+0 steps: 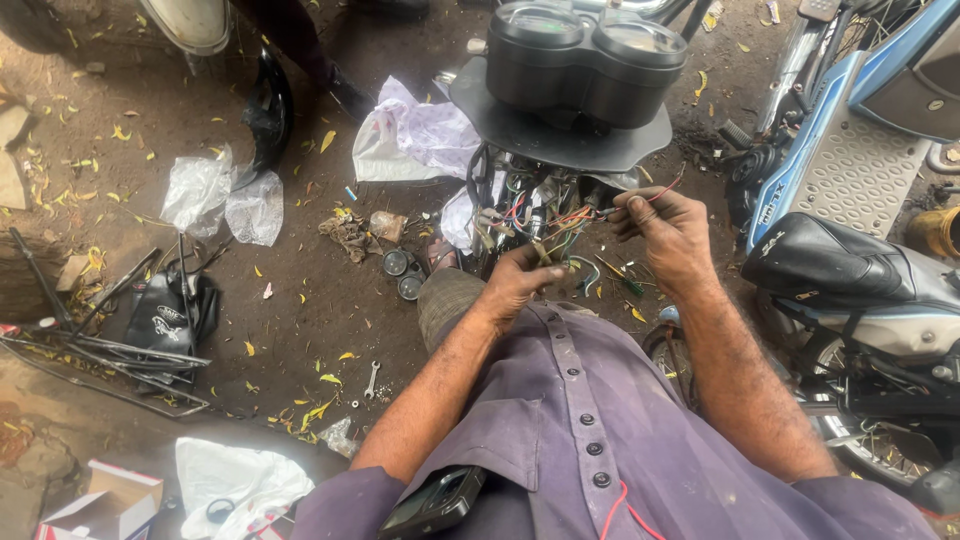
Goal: The person works on the exposed wiring harness beneath the motorcycle's instrument cluster. They separate, twist, and connect individual wires by hand, occasionally adjusting the handlebars and cluster. The task involves organizing and joining electrical connections without visible tools.
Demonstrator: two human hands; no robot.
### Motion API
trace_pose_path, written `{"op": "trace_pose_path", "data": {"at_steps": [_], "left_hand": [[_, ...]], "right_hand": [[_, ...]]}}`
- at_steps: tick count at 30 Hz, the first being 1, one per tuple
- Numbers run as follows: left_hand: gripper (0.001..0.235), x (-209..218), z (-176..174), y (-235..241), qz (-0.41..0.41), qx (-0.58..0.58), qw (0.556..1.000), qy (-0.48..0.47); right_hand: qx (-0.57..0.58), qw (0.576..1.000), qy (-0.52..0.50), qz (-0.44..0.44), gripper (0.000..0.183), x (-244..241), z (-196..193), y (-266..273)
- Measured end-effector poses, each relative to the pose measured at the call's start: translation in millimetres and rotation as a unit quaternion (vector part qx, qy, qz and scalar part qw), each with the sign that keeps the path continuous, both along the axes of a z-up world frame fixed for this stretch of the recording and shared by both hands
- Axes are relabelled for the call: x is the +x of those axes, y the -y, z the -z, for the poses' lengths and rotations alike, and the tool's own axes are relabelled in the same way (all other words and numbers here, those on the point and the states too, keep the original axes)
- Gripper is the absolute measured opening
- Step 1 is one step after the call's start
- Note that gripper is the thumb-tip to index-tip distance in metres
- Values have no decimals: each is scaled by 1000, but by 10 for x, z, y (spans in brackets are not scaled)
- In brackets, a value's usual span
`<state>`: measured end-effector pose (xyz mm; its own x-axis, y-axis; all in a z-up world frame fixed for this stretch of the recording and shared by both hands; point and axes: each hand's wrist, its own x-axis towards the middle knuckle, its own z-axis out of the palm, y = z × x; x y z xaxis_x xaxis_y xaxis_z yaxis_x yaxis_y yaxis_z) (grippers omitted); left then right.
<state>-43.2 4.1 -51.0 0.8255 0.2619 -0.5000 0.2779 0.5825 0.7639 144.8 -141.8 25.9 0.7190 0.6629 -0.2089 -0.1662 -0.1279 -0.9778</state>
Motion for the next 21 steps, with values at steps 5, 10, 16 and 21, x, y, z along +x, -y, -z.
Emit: {"op": "trace_pose_path", "data": {"at_steps": [5,10,16,21], "left_hand": [[19,38,-97,73,-77,149,985,-45],[19,-166,-281,56,13,240,967,-87],[17,-247,-361,84,42,42,997,39],[21,-293,-274,59,55,30,996,58]], "right_hand": [[-85,996,24,-10,18,-62,32,41],[-63,988,119,-78,14,-204,-128,128],[-87,869,384,-301,15,-347,-430,5],[-79,812,465,-343,21,-390,-459,-112]]}}
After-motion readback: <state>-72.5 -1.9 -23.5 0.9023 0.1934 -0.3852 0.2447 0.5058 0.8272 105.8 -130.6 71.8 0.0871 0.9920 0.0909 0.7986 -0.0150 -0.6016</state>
